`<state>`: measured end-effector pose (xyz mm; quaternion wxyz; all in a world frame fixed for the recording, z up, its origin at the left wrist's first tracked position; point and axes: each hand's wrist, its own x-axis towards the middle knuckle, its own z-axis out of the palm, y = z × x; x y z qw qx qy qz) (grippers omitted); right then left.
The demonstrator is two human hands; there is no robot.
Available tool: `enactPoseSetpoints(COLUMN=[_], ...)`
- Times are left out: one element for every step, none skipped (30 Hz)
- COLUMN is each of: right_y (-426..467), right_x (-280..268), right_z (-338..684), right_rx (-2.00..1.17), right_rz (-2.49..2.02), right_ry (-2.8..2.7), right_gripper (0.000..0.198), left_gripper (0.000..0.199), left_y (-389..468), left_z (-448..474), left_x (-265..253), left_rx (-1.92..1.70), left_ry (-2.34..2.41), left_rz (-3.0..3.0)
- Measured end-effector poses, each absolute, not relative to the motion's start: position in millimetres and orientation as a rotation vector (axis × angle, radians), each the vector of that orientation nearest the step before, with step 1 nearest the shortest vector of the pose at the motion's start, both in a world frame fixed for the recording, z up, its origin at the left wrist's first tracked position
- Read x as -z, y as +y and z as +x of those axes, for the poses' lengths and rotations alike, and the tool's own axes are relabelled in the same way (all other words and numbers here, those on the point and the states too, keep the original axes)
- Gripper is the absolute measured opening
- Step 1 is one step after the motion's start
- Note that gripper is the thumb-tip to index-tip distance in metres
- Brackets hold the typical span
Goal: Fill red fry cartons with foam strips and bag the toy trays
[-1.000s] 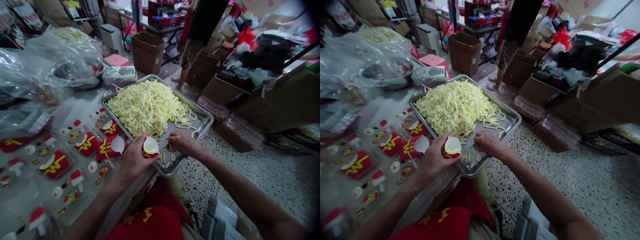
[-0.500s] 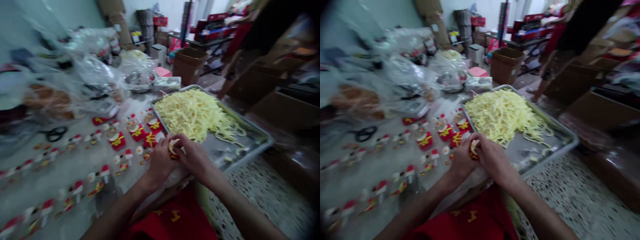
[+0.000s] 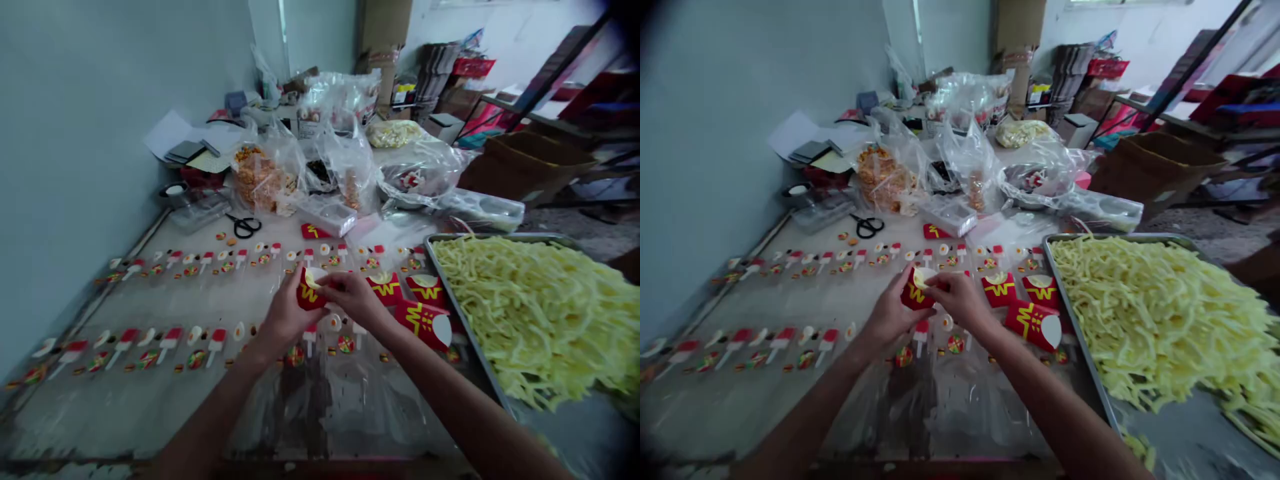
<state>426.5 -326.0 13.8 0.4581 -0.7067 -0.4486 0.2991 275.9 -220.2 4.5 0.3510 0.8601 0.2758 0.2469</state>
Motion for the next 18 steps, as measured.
enactPoseSetpoints(right_y=[-309.1,-293.3,-279.2,-267.1,-257.2,-249.7,-244.6,-242.0,-241.6,-243.3,-246.6,-250.9,-255.6,-259.9,-263.3,-265.7,-267.1,-267.9], right_x=[-9.4,-5.3,-1.6,1.7,4.6,6.9,8.6,9.4,9.5,8.7,7.4,5.7,4.1,2.9,2.4,2.7,3.7,5.0], right_z=[431.7,437.6,443.2,448.0,451.4,453.2,453.3,451.9,449.2,445.2,440.3,434.8,428.9,423.3,418.3,414.7,412.7,412.5], right_rx=[-0.723,-0.686,-0.65,-0.631,-0.634,-0.654,-0.665,-0.645,-0.585,-0.49,-0.383,-0.284,-0.21,-0.164,-0.128,-0.091,-0.059,-0.036], right_rz=[-1.79,-1.853,-1.916,-1.966,-1.995,-2.003,-2.003,-2.012,-2.032,-2.064,-2.096,-2.122,-2.135,-2.135,-2.133,-2.134,-2.139,-2.138], right_ry=[-1.162,-1.249,-1.355,-1.462,-1.555,-1.626,-1.681,-1.726,-1.775,-1.842,-1.932,-2.036,-2.141,-2.224,-2.277,-2.296,-2.293,-2.284], right_gripper=[0.022,0.02,0.019,0.018,0.017,0.016,0.016,0.017,0.018,0.019,0.02,0.021,0.021,0.022,0.023,0.024,0.024,0.025], left_gripper=[0.096,0.096,0.098,0.101,0.105,0.109,0.111,0.113,0.113,0.113,0.112,0.11,0.107,0.103,0.099,0.095,0.091,0.088], left_y=[-201.4,-183.5,-167.1,-153.0,-141.5,-132.8,-126.9,-123.3,-121.7,-121.4,-122.0,-122.8,-123.5,-123.6,-122.9,-121.7,-120.2,-118.7], left_z=[267.7,260.6,255.0,250.9,248.5,247.3,247.2,247.5,248.0,248.2,247.9,247.1,245.9,244.6,243.4,242.6,242.3,242.3], left_x=[-3.6,-2.2,-0.1,2.9,6.9,11.9,17.6,23.7,29.9,35.7,40.9,45.1,48.5,51.1,53.0,54.7,56.1,57.4], left_rx=[-0.598,-0.56,-0.513,-0.447,-0.36,-0.268,-0.189,-0.134,-0.111,-0.114,-0.132,-0.156,-0.173,-0.186,-0.19,-0.185,-0.181,-0.179], left_ry=[0.723,0.753,0.776,0.773,0.735,0.664,0.58,0.505,0.453,0.423,0.409,0.405,0.401,0.395,0.388,0.38,0.374,0.371], left_rz=[2.276,2.343,2.409,2.474,2.531,2.576,2.608,2.633,2.652,2.666,2.677,2.688,2.701,2.713,2.723,2.726,2.724,2.72])
